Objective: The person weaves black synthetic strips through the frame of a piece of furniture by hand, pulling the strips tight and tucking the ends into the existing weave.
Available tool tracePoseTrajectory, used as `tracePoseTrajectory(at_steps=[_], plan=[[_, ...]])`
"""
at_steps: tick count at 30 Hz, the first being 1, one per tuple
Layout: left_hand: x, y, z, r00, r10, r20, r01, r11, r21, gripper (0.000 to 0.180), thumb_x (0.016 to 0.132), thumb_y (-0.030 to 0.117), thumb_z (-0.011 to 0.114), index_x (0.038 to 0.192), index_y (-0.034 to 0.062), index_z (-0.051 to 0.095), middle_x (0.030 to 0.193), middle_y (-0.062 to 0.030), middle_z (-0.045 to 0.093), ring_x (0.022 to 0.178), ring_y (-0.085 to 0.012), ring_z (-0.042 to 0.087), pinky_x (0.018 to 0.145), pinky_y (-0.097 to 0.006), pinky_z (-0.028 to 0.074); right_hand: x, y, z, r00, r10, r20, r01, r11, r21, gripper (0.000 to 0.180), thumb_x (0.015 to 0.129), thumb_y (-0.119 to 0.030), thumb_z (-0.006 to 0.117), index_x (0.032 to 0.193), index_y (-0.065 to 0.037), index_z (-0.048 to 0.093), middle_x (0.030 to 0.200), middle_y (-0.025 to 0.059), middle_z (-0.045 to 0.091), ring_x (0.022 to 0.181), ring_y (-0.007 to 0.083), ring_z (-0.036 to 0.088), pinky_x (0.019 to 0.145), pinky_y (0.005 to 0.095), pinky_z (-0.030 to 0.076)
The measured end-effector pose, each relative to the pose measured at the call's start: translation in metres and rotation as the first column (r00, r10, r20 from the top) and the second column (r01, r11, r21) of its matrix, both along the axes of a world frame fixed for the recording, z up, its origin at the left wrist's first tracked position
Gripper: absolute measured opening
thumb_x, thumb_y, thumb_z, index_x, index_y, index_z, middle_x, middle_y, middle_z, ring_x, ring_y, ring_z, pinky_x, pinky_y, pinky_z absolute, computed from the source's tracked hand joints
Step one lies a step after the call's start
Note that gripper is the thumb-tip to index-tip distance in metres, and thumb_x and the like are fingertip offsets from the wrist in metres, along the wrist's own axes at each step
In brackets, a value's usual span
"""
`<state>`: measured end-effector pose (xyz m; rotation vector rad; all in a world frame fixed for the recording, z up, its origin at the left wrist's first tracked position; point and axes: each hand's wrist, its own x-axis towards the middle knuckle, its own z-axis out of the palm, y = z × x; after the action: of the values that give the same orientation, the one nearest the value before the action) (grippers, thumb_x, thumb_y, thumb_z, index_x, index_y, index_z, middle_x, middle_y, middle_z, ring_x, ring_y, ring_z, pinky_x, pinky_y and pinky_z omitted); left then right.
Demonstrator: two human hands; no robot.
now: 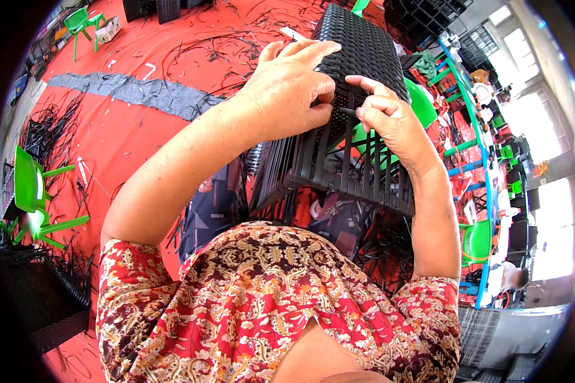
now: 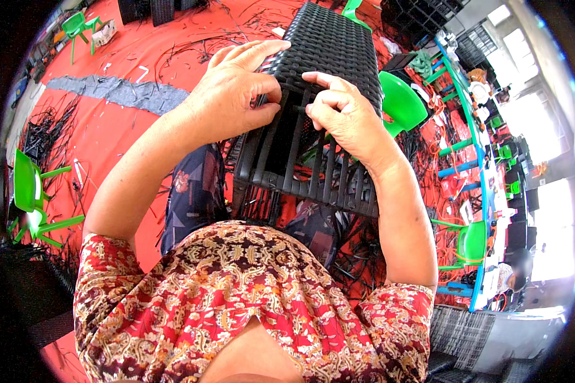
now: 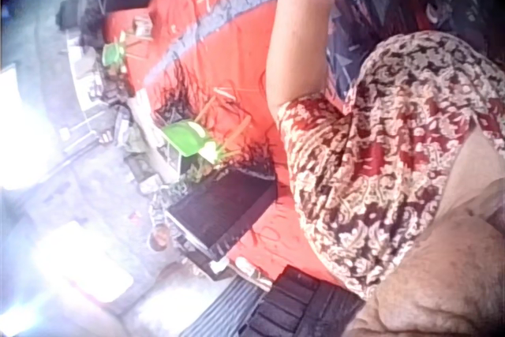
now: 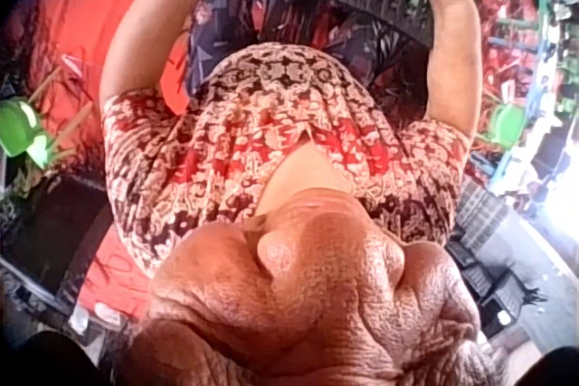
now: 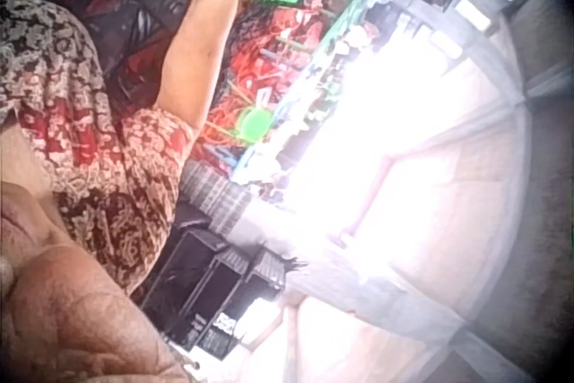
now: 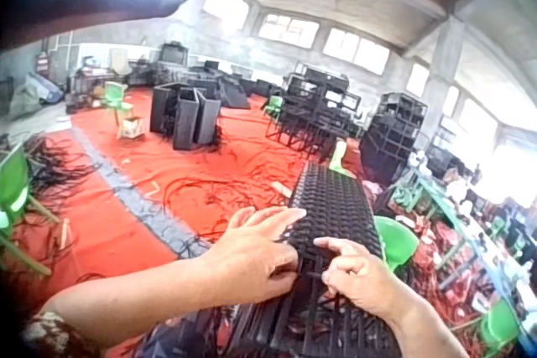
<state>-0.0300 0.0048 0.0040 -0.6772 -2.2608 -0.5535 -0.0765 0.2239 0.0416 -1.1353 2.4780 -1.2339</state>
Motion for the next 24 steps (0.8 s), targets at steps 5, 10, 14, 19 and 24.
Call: tracePoseTrajectory(at_steps=[5,10,14,19,24], plan=[[0.003,-0.002,0.005,0.997,0.077,0.009,-0.076,0.993,-0.088,0.014,0.071,0.023,0.065,0.081,0.0138,0.068,0.139,-0.0163,0.039,0.124,-0.0319,0.042,0.100,-0.050,0.029,0.001,-0.003,-0.001,0.992,-0.004,-0.128,0.014,0.997,0.078,0.021,0.084,-0.017,0.058,0.070,-0.002,0.060,0.130,0.0133,0.050,0.100,0.0196,0.055,0.083,0.0307,0.043],[-0.001,-0.002,0.006,0.990,0.096,0.099,-0.081,0.986,-0.149,0.023,0.072,0.024,0.064,0.091,0.0149,0.071,0.141,-0.0183,0.036,0.122,-0.0310,0.045,0.100,-0.051,0.031,-0.004,-0.005,0.003,0.997,-0.049,0.065,0.044,0.996,0.078,0.018,0.084,-0.016,0.059,0.076,-0.001,0.062,0.136,0.0184,0.044,0.112,0.0241,0.050,0.091,0.0328,0.039],[-0.019,0.002,0.005,0.934,-0.033,0.355,0.037,0.999,-0.007,0.023,0.071,0.023,0.064,0.090,0.0108,0.071,0.138,-0.0182,0.040,0.119,-0.0323,0.047,0.099,-0.043,0.035,-0.008,-0.007,0.003,1.000,-0.015,-0.021,0.018,0.990,0.141,0.016,0.084,-0.015,0.060,0.078,-0.001,0.064,0.138,0.0206,0.041,0.117,0.0258,0.048,0.095,0.0325,0.037],[-0.038,0.006,0.006,0.915,-0.208,0.345,0.213,0.977,0.026,0.022,0.067,0.021,0.065,0.081,0.0041,0.071,0.116,-0.0173,0.055,0.104,-0.0296,0.056,0.088,-0.034,0.044,-0.004,-0.007,-0.005,0.998,-0.037,-0.049,0.040,0.997,0.062,0.015,0.084,-0.014,0.059,0.079,-0.001,0.065,0.141,0.0207,0.037,0.118,0.0263,0.048,0.097,0.0324,0.037],[-0.051,0.016,0.016,0.815,-0.307,0.491,0.330,0.943,0.042,0.017,0.061,0.015,0.066,0.071,0.0021,0.067,0.087,-0.0149,0.062,0.099,-0.0284,0.057,0.078,-0.036,0.046,0.000,-0.002,-0.006,0.997,-0.073,0.001,0.073,0.997,0.033,0.016,0.084,-0.014,0.060,0.080,0.000,0.064,0.142,0.0204,0.037,0.118,0.0245,0.049,0.095,0.0316,0.038]])
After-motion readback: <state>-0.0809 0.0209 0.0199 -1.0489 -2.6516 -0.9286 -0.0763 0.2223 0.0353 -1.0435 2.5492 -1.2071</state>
